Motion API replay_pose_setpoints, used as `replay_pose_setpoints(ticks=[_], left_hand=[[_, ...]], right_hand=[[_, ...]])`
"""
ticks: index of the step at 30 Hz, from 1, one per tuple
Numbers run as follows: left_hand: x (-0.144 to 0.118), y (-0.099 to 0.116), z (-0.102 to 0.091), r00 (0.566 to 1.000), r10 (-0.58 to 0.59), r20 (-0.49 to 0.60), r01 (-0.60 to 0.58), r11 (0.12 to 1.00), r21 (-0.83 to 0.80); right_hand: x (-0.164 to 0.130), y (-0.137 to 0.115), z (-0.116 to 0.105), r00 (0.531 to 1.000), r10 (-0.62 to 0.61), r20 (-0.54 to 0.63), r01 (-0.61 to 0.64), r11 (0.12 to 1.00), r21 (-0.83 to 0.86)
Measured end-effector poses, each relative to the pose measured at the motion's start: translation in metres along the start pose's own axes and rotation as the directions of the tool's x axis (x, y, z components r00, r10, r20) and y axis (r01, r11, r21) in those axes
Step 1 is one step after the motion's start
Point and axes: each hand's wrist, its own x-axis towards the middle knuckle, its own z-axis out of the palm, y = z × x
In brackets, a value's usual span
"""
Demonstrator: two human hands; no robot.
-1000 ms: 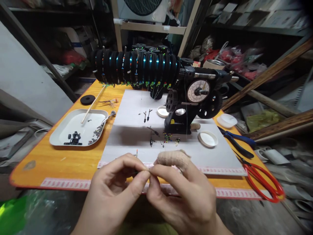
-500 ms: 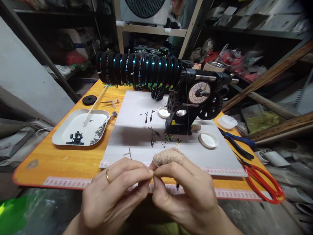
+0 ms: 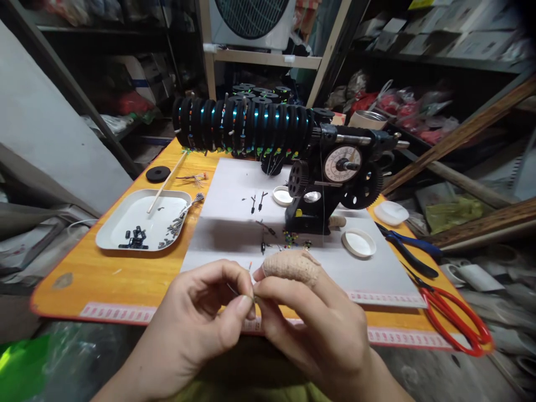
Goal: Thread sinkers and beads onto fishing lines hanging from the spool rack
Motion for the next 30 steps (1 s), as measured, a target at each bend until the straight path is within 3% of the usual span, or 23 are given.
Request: replay_pose_setpoints(ticks=[4,8,12,17,25,28,30], left_hand=[[0.001,-0.006,-0.005,0.997,-0.016,0.073,0.026,0.991,-0.132],[-0.001,-0.009,0.0,1.0,-0.009,-0.003,0.008,0.995,-0.101],[-0.008,-0.011,0.007,0.987,0.061,-0.147,-0.055,0.998,0.045],[-0.014,-0.016,0.003,0.949,0.261,-0.174,-0.2,0.931,0.306],[-0.017,-0.018,-0.006,0.942,0.312,-0.128,-0.231,0.873,0.43],[-0.016,-0.017,-0.009,0.929,0.368,-0.052,-0.272,0.769,0.578],[-0.014,-0.017,-0.013,0.903,0.424,0.064,-0.358,0.661,0.659]], right_hand=[[-0.008,-0.003,0.004,0.998,0.004,-0.057,-0.008,0.997,-0.071],[-0.009,-0.009,0.009,0.988,0.086,-0.129,-0.092,0.995,-0.043],[-0.009,-0.012,0.01,0.963,0.212,-0.165,-0.196,0.975,0.109],[-0.017,-0.01,0.009,0.917,0.381,-0.115,-0.352,0.912,0.21],[-0.023,-0.006,0.011,0.891,0.448,-0.071,-0.424,0.879,0.218],[-0.021,-0.006,0.01,0.891,0.447,-0.084,-0.425,0.884,0.196],[-0.02,-0.007,0.01,0.893,0.441,-0.089,-0.417,0.886,0.202]])
